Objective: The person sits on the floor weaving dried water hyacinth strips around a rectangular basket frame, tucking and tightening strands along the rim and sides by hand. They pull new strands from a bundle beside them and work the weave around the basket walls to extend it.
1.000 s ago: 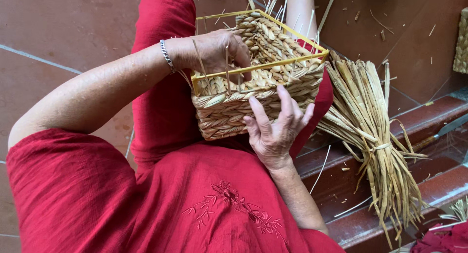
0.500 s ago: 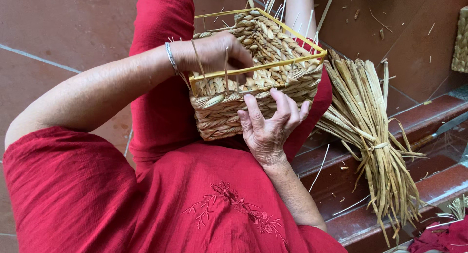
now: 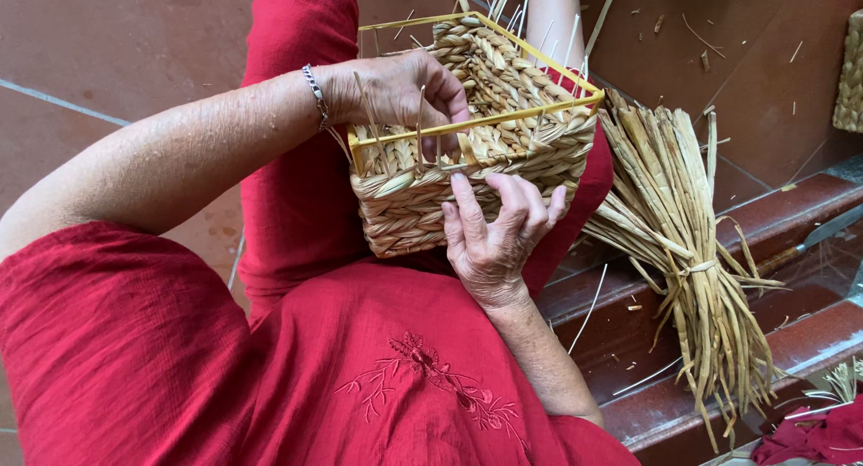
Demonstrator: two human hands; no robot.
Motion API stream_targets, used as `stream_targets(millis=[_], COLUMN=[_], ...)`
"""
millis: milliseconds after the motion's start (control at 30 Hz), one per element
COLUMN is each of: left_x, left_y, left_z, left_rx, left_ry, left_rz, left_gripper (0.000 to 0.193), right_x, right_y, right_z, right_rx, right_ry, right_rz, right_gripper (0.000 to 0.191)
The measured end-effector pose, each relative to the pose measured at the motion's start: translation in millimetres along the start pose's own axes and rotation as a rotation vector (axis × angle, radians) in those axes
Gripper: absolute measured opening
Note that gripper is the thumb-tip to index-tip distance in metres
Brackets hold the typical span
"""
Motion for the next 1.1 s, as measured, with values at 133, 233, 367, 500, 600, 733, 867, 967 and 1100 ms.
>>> stream_targets(millis=[133,233,367,500,600,733,867,967,1100], left_x=[-3.5,-4.8,-7.4,-7.6,-4.8,-2.0,-6.0,-12.3,-16.9], left_y=[-0.7,-2.1,-4.8,-5.0,-4.8,-3.7,-3.4,-7.1,-14.6], left_z=[1.6,2.9,4.4,5.8,8.1,11.1,3.5,4.1,4.2], left_rx=[-0.017,-0.043,-0.08,-0.115,-0.153,-0.183,-0.076,-0.09,-0.119], left_ry=[0.025,0.059,0.064,0.139,0.136,0.092,0.078,0.123,-0.048], left_rz=[-0.004,0.019,0.017,0.024,0.031,0.031,0.006,-0.021,-0.028], left_gripper=[0.015,0.018,0.022,0.025,0.027,0.023,0.018,0.02,0.023], right_x=[0.1,0.9,2.0,4.1,4.3,3.7,3.5,2.7,2.9], right_y=[-0.6,-0.4,1.4,1.9,1.2,1.4,1.9,1.6,-0.4], right_z=[0.1,1.8,4.2,6.3,6.9,6.9,6.3,5.7,3.8], right_rx=[0.003,0.004,0.0,-0.006,-0.004,-0.008,-0.008,-0.005,0.002], right_ry=[0.002,0.006,0.007,-0.005,0.003,0.006,0.01,0.012,-0.007], right_rz=[-0.011,-0.009,0.006,0.024,0.024,0.024,0.022,0.018,0.017], right_gripper=[0.031,0.031,0.031,0.032,0.033,0.033,0.034,0.034,0.031])
Point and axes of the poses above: each hand's wrist, its own y-axis away from the middle knuckle, its own z-axis out of the palm, x = y × z, the point moved 8 cm from there along -y, towards the middle knuckle, and after that the axes turned 9 degrees about -x, right-handed, at the moved point
